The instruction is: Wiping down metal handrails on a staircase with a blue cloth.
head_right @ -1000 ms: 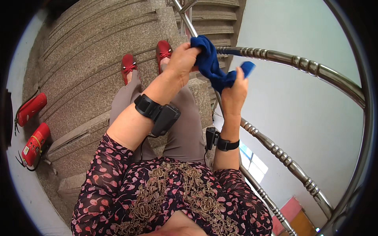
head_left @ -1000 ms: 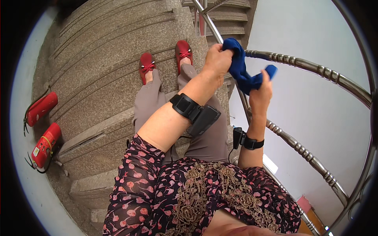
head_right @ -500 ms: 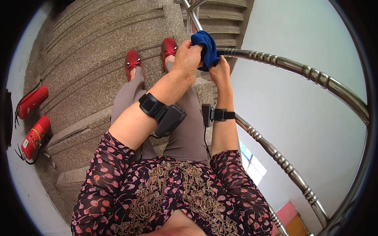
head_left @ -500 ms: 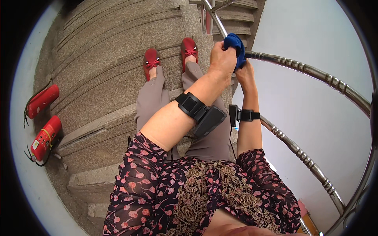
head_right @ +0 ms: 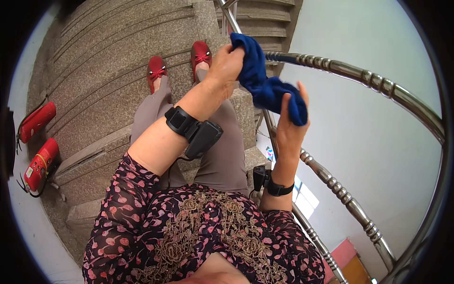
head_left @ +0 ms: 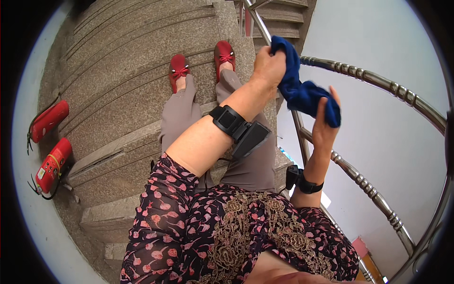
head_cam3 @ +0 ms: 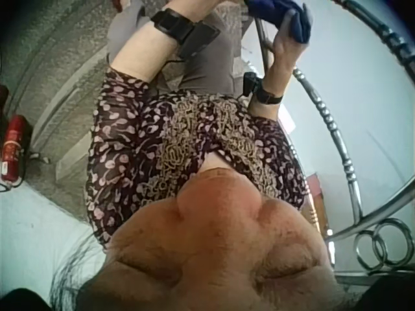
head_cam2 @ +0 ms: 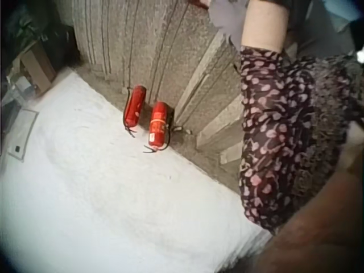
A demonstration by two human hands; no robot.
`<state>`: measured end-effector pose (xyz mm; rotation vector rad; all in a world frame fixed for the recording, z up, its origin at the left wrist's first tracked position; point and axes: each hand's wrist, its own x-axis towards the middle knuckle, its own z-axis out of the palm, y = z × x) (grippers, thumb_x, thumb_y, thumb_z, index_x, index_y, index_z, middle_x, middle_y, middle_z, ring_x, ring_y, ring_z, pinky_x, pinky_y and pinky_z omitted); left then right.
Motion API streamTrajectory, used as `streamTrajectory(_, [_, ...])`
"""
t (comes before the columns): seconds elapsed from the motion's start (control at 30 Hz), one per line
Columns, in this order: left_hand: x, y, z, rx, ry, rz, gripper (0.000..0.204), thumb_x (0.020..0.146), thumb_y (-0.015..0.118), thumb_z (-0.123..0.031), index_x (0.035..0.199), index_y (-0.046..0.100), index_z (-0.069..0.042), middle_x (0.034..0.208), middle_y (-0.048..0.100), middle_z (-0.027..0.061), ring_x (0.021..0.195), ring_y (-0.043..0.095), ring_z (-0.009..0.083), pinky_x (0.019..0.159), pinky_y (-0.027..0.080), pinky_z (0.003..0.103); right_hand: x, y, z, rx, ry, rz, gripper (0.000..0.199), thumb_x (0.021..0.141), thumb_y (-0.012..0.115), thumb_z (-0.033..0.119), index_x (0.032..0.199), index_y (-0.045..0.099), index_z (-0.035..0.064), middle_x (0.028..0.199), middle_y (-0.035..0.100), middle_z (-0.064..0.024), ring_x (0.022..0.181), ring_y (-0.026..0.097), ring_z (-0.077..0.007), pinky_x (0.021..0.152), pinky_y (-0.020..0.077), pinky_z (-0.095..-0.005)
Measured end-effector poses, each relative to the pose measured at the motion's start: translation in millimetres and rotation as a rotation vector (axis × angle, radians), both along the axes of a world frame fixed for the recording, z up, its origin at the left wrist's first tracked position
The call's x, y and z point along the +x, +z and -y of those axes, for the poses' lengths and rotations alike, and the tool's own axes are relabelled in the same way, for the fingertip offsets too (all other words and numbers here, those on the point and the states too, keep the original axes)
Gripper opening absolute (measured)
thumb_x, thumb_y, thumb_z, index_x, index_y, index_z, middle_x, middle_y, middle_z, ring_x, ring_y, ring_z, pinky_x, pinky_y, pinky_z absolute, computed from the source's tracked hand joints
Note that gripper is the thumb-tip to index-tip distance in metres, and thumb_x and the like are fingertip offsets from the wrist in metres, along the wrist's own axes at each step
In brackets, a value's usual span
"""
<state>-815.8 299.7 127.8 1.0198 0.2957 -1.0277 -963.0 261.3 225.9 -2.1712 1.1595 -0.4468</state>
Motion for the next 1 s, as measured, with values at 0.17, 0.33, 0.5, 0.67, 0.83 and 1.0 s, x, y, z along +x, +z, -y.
streamTrajectory(0.17, [4,7,-3,0.074,-0.016,-0.072,0.032,0.093,0.049,-0.031,0.114,0.053,-0.006,0.097,0.062,0.0046,0.078,0.062,0.0137,0.063,0.050,0.029,5,17,0,0.105,0.092,0.271,0.081,0.091,0.033,0.064,0.137,0.038,-0.0024,0.125,0.054,-0.0160,0.102,0.063,-0.0234,0.083,0.0546,-0.0353])
streamTrajectory(0.33, [0,37,-14,-0.194,-0.180,-0.134,0.040,0.092,0.043,-0.041,0.116,0.052,-0.010,0.098,0.062,0.0046,0.085,0.062,0.0177,0.071,0.050,0.036,53,8,-8,0.468,0.196,0.784,0.083,0.091,0.032,0.066,0.137,0.037,-0.0026,0.140,0.041,-0.0173,0.131,0.039,-0.0301,0.110,0.0276,-0.0484])
streamTrajectory(0.5, [5,54,-15,-0.409,-0.287,-0.242,0.047,0.090,0.042,-0.055,0.102,0.060,-0.012,0.090,0.064,0.0019,0.072,0.060,0.0162,0.060,0.047,0.033,74,21,5,0.845,0.090,1.020,0.070,0.095,0.038,0.057,0.134,0.042,-0.0005,0.138,0.044,-0.0162,0.128,0.042,-0.0306,0.109,0.0296,-0.0479])
streamTrajectory(0.67, [5,43,-20,-0.512,-0.102,-0.089,0.040,0.092,0.049,-0.049,0.112,0.057,-0.015,0.091,0.064,0.0014,0.077,0.060,0.0134,0.055,0.045,0.026,84,12,9,-0.039,0.349,0.170,0.036,0.088,0.061,0.006,0.123,0.054,-0.0020,0.123,0.056,-0.0097,0.112,0.053,-0.0184,0.097,0.0415,-0.0314])
streamTrajectory(0.83, [8,40,-22,-0.510,0.007,-0.097,0.043,0.093,0.051,-0.046,0.125,0.050,-0.018,0.105,0.062,0.0028,0.086,0.061,0.0126,0.058,0.048,0.026,89,9,7,0.277,0.406,0.201,0.040,0.084,0.067,0.005,0.121,0.055,-0.0021,0.114,0.058,-0.0079,0.104,0.053,-0.0144,0.092,0.0426,-0.0282])
streamTrajectory(1.0, [11,25,-5,-0.466,-0.171,-0.245,0.062,0.090,0.039,-0.062,0.132,0.041,-0.017,0.110,0.059,0.0066,0.105,0.053,0.0195,0.081,0.047,0.043,123,-10,32,0.025,0.337,0.124,0.030,0.082,0.063,0.004,0.110,0.057,-0.0011,0.096,0.061,-0.0046,0.085,0.059,-0.0150,0.076,0.0480,-0.0268])
